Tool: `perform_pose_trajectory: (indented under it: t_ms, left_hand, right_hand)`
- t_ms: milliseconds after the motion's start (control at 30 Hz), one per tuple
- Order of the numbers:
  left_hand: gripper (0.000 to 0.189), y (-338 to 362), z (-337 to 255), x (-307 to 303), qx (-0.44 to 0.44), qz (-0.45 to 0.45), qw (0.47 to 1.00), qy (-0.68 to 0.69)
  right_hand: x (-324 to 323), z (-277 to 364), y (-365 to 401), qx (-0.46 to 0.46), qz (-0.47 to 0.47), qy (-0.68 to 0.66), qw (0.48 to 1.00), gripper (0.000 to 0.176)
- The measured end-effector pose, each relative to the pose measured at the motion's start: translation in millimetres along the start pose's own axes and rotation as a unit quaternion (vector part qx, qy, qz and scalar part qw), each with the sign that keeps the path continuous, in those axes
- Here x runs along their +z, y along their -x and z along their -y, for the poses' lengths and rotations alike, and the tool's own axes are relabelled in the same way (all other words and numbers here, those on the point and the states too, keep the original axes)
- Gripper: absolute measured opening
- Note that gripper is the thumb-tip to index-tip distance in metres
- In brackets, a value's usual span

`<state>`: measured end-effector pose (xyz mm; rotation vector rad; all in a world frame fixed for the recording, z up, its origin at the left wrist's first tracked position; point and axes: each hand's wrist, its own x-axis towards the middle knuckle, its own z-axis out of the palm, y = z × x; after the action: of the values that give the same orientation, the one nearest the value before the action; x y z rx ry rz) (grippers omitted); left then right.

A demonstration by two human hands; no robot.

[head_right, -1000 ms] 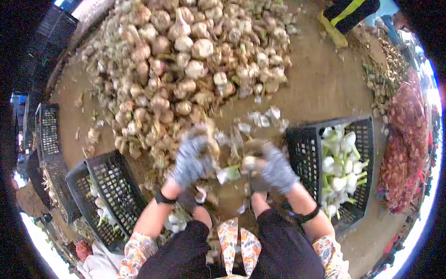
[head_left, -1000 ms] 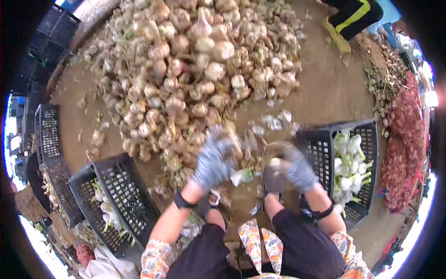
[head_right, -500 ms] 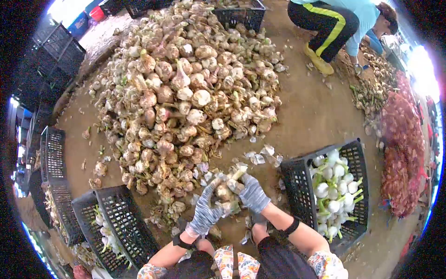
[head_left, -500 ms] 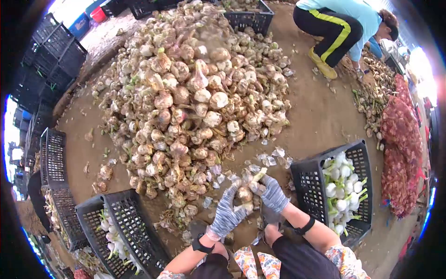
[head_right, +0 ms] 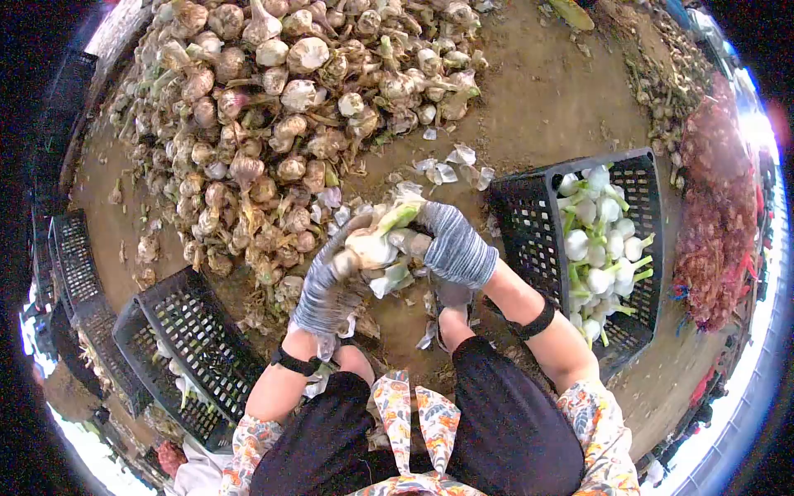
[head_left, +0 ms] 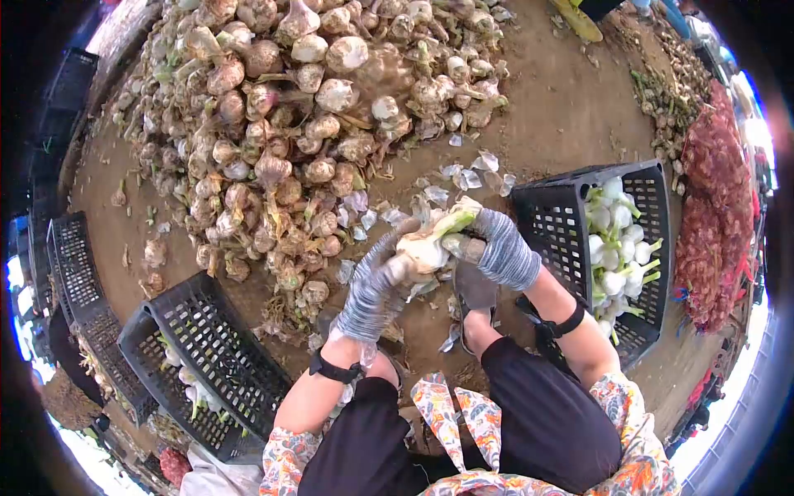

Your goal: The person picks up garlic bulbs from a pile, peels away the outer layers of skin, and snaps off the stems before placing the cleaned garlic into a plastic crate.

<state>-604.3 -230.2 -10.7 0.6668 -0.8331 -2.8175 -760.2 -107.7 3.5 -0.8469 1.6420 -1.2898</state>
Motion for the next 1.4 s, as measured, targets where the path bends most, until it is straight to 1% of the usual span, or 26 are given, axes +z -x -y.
perform_pose_trajectory:
  t_ms: [67, 167, 233, 300, 367, 433, 467, 500, 567, 600, 667, 700, 767, 800, 833, 900, 933, 967, 1033, 1100, 1133, 1167, 1233, 1300, 1367, 1400]
  left_hand:
    - [0.055, -1, 2, 0, -0.067, -0.035, 0.988, 0.133]
    - [0.048, -9, 8, -10, -0.149, -0.048, 0.961, 0.228]
    - [0.045, -12, 11, -8, -0.141, -0.079, 0.962, 0.221]
    - [0.042, -11, 10, -2, -0.033, -0.074, 0.993, 0.091]
    - [0.046, -13, 18, -2, 0.025, -0.101, 0.994, -0.045]
    - [0.049, -10, 20, -9, 0.148, -0.097, 0.931, -0.320]
    - [0.058, -14, 16, 2, 0.132, -0.136, 0.895, -0.403]
    - [0.066, -10, 32, -5, 0.231, -0.128, 0.861, -0.435]
    - [0.070, -13, 29, -2, 0.297, -0.145, 0.788, -0.519]
    - [0.070, -13, 26, -2, 0.296, -0.144, 0.789, -0.518]
    - [0.065, -12, 12, -1, 0.145, -0.155, 0.845, -0.491]
    - [0.065, -15, 13, -11, 0.144, -0.156, 0.844, -0.492]
    - [0.051, -25, 11, -30, 0.135, -0.121, 0.850, -0.494]
    - [0.050, -29, 3, -35, -0.030, -0.089, 0.933, -0.346]
    - [0.053, -32, -9, -22, -0.187, -0.133, 0.938, -0.260]
    - [0.049, -34, -12, -27, -0.310, -0.152, 0.913, -0.216]
    - [0.052, -36, -1, -31, -0.195, -0.162, 0.937, -0.238]
    - [0.048, -38, 31, -80, 0.124, -0.066, 0.820, -0.554]
    - [0.042, -29, 21, -34, 0.188, -0.116, 0.884, -0.413]
    - [0.038, -16, 13, -18, 0.165, -0.067, 0.787, -0.591]
    - [0.040, -12, 13, -13, 0.058, -0.078, 0.843, -0.529]
    - [0.040, -12, 8, -11, 0.059, -0.078, 0.842, -0.530]
    - [0.048, -9, 1, -12, -0.057, -0.045, 0.981, -0.181]
    - [0.054, -9, 7, -21, -0.032, -0.043, 0.982, -0.182]
    - [0.053, -13, 4, -25, -0.008, -0.002, 0.935, -0.355]
    - [0.049, -17, 8, -22, 0.160, -0.041, 0.909, -0.383]
  right_hand:
    - [-3, 5, 3, 0.049, 0.017, 0.022, 0.998, 0.025]
    - [2, -11, 10, 0.007, 0.019, 0.070, 0.997, 0.028]
    - [9, -10, 10, 0.047, 0.010, 0.029, 0.998, 0.032]
    - [17, -1, 7, 0.088, -0.026, -0.098, 0.991, 0.029]
    - [23, -5, 3, 0.004, -0.042, -0.012, 0.999, 0.020]
    - [26, -3, 7, 0.122, -0.053, -0.028, 0.991, 0.021]
    - [30, -4, 5, 0.150, -0.059, -0.096, 0.982, 0.021]
    - [32, -8, 7, 0.149, -0.061, -0.093, 0.983, 0.021]
    - [39, -17, 11, 0.147, -0.079, -0.071, 0.983, 0.022]
    - [43, -20, 11, 0.135, -0.070, -0.052, 0.987, 0.023]
    - [46, -24, 13, 0.061, -0.089, 0.034, 0.994, 0.023]
    - [48, -25, 13, -0.016, -0.106, 0.118, 0.987, 0.024]
    - [44, -18, 14, 0.003, -0.086, 0.162, 0.983, 0.023]
    - [40, -15, 14, 0.068, -0.044, 0.101, 0.992, 0.023]
    - [36, -11, 13, 0.132, 0.002, 0.039, 0.990, 0.023]
    - [32, -10, 9, 0.206, 0.051, 0.007, 0.977, 0.024]
    - [31, -20, 11, 0.165, 0.034, 0.041, 0.985, 0.025]
    - [30, -27, 13, 0.122, 0.013, 0.076, 0.989, 0.026]
    - [32, -29, 17, 0.104, -0.037, 0.094, 0.989, 0.025]
    - [28, -23, 18, 0.085, -0.089, 0.114, 0.986, 0.026]
    - [25, -12, 17, 0.120, -0.058, -0.036, 0.990, 0.024]
    - [23, -6, 17, 0.151, -0.026, -0.187, 0.970, 0.023]
    - [20, -26, 22, 0.154, -0.009, -0.247, 0.957, 0.022]
    - [18, -25, 24, 0.252, -0.032, -0.390, 0.885, 0.024]
    - [19, -22, 24, 0.234, -0.042, -0.354, 0.905, 0.025]
    - [19, -18, 24, 0.215, -0.054, -0.316, 0.922, 0.026]
